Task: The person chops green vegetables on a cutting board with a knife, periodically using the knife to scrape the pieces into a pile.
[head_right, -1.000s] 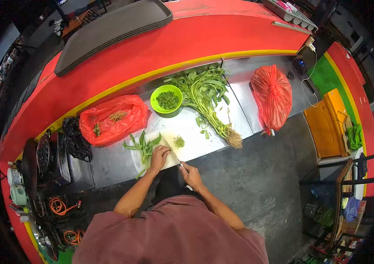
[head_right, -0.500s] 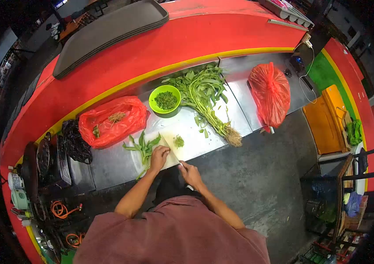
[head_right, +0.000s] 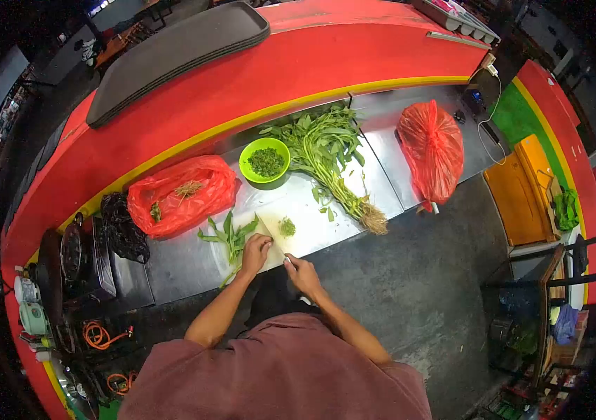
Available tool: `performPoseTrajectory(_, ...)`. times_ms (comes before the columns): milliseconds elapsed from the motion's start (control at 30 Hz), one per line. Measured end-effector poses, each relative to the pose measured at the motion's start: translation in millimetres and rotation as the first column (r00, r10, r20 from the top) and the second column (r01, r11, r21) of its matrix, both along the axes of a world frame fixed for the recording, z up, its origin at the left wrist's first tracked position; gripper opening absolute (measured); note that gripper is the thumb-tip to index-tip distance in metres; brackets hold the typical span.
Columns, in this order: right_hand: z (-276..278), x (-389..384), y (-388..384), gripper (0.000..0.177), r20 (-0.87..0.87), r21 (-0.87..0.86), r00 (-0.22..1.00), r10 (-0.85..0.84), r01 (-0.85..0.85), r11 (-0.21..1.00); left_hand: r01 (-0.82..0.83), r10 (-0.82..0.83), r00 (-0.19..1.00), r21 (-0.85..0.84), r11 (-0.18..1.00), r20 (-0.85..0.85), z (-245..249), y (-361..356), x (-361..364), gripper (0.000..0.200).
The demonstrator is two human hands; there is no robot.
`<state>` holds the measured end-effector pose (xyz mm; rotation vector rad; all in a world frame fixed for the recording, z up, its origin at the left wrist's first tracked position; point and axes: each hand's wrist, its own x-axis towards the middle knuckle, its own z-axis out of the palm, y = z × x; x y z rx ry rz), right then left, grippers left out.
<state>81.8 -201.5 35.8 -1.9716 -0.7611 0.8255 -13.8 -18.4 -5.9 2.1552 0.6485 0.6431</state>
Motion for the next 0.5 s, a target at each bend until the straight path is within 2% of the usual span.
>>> performPoseTrajectory(100,-3,-2,-11,0.042,-0.017,0.035,1.0,-0.001,0.002,0.999,0.01,-0.01,0.999,0.001,1.0,-0.041,0,1,1,0.011)
performPoseTrajectory(133,-6,-3,-10,0.042,0.036,0.048,0.999,0.012,-0.014,0.999,0.013,-0.013,0.999,0.005,1.0,-0.039,2,0,0,0.01)
performPoseTrajectory(267,-12,-1,-5,0.042,0.014,0.032,1.0,0.015,-0.015,0.999,0.002,-0.003,1.0,-0.036,0.999,-0.014,2,-1,0,0.01)
performPoseTrajectory(333,-15,0,4,0.043,0.124,0.076,0.992,0.019,-0.029,0.997,0.019,-0.019,1.0,0.011,1.0,-0.012,-1,1,0,0.01)
performPoseTrajectory(367,-16,2,6,0.043,0.126,0.078,0.992,0.017,-0.027,0.997,0.021,-0.021,1.0,0.012,1.0,-0.01,-3,1,0,0.01)
performPoseTrajectory(433,-5,5,12,0.043,0.039,-0.016,0.998,0.04,-0.039,0.999,0.014,-0.014,1.0,-0.027,1.0,-0.019,-4,1,-1,0.01)
performPoseTrajectory(500,-1,4,15,0.042,0.035,-0.005,0.999,0.018,-0.018,1.0,0.009,-0.01,1.0,-0.02,1.0,-0.018,-4,1,0,0.01)
